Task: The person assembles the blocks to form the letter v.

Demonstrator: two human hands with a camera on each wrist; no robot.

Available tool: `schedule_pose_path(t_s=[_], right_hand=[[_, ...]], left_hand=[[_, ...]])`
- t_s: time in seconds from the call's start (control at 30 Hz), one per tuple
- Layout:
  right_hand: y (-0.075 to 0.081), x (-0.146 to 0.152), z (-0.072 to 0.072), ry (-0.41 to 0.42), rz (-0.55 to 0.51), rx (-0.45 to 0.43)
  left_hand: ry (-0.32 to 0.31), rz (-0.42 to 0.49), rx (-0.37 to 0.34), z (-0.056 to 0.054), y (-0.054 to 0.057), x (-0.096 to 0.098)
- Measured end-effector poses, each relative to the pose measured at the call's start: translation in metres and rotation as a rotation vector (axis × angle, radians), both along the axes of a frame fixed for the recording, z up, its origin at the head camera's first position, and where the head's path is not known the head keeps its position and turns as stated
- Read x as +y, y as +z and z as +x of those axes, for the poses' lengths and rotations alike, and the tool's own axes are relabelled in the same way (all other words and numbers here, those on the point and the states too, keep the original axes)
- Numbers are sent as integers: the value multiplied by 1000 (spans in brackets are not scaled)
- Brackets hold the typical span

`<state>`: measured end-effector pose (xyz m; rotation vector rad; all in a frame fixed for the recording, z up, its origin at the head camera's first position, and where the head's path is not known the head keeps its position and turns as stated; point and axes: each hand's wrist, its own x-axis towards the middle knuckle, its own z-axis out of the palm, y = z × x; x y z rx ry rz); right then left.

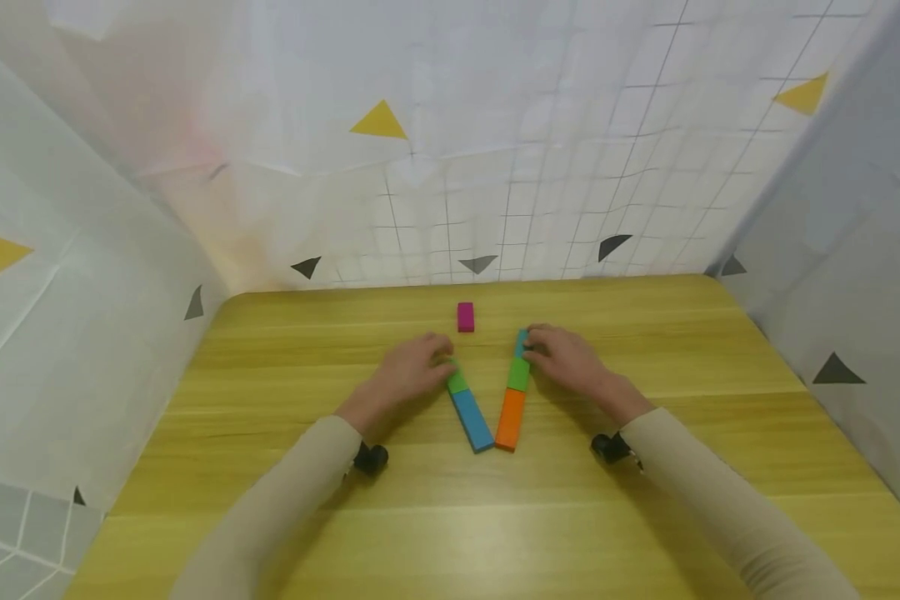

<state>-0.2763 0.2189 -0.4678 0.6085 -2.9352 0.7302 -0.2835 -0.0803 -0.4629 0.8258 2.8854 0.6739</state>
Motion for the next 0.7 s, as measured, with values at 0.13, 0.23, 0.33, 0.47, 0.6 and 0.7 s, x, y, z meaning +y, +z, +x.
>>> schedule_pose_path(t_s=[0.13, 0.23, 0.33, 0.47, 0.6, 0.7], right_hand=[[-1, 1, 0, -1, 2, -6], [-2, 2, 0, -1, 5, -1], [-2, 2, 0, 0, 6, 5], [-3, 1, -1, 6, 3, 22], [-4, 1, -1, 21, 0, 64], [-6, 1, -2, 22, -10, 66]], left_hand=[[6, 2, 8, -11, 0, 0], [-4, -22, 13, -19, 1, -1], [-16, -57, 23, -25, 2, -2], [-25, -89, 24, -32, 5, -3], [-29, -111, 9, -38, 6, -3], [-32, -129, 2, -43, 5, -2]])
